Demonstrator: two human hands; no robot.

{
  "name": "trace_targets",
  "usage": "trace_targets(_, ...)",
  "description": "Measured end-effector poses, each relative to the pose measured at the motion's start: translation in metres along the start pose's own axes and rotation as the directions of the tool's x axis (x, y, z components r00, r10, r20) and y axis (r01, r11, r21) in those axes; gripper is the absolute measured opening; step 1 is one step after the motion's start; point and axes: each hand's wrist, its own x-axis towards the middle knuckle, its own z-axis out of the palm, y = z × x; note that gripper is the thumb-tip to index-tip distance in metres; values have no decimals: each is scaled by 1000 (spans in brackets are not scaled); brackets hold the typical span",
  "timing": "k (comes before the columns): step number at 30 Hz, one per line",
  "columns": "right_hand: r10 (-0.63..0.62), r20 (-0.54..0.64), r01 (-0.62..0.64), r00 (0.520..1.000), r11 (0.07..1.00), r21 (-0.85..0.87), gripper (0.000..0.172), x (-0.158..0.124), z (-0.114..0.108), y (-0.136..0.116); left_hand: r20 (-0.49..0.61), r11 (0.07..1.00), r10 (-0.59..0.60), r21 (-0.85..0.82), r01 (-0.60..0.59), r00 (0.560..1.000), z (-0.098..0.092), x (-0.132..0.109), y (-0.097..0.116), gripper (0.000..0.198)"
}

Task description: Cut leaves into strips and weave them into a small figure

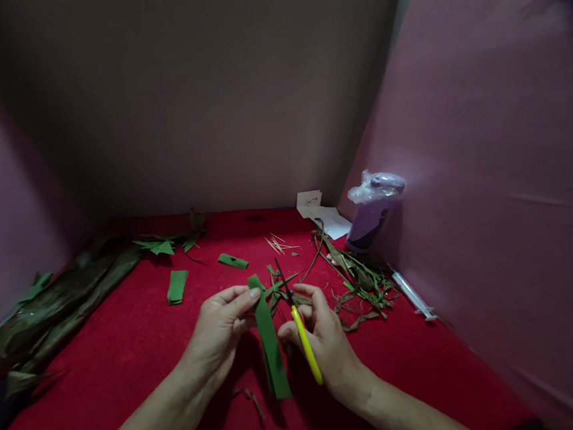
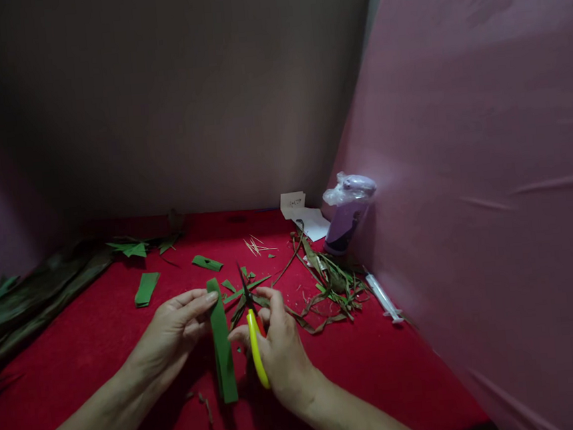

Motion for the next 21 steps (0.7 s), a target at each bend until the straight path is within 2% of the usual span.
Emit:
trace_targets(3,34,-98,-54,995,976,-213,48,11,-12,5,20,996,-30,-78,32,999,-2,3,2,9)
trace_targets(5,-12,-78,-19,997,920,-392,42,19,-21,8,57,984,-55,-167,64,997,-4,5,4,8)
trace_targets(7,-81,-22,54,996,816,-576,35,25,-29,9,88,965,-86,-239,105,992,-6,7,5,7)
trace_targets(10,-109,40,97,993,599,-795,24,27,-34,5,172,949,-97,-282,143,980,-7,5,8,6)
trace_targets(12,-88,61,95,994,452,-887,20,25,-33,-2,295,949,-59,-280,145,954,-5,1,11,4)
trace_targets(13,-92,67,98,994,407,-908,19,22,-31,-8,369,950,-35,-277,146,929,-4,-2,12,6)
trace_targets(14,-114,71,111,991,401,-909,18,20,-30,-14,437,950,-10,-278,146,899,-4,-4,13,8)
trace_targets(15,-156,80,143,984,445,-884,16,17,-28,-21,491,948,15,-284,144,871,-3,-7,15,10)
trace_targets(17,-220,130,246,967,652,-718,18,11,-24,-33,546,943,63,-307,130,835,-2,-10,16,14)
trace_targets(19,-175,272,272,946,887,-373,34,8,-20,-42,559,943,107,-320,95,822,-3,-12,18,16)
trace_targets(20,-150,361,227,921,957,-182,42,7,-18,-45,557,945,125,-319,73,821,-4,-11,18,16)
trace_targets(21,-140,415,168,899,985,-32,48,7,-15,-46,550,951,135,-306,49,824,-5,-11,19,15)
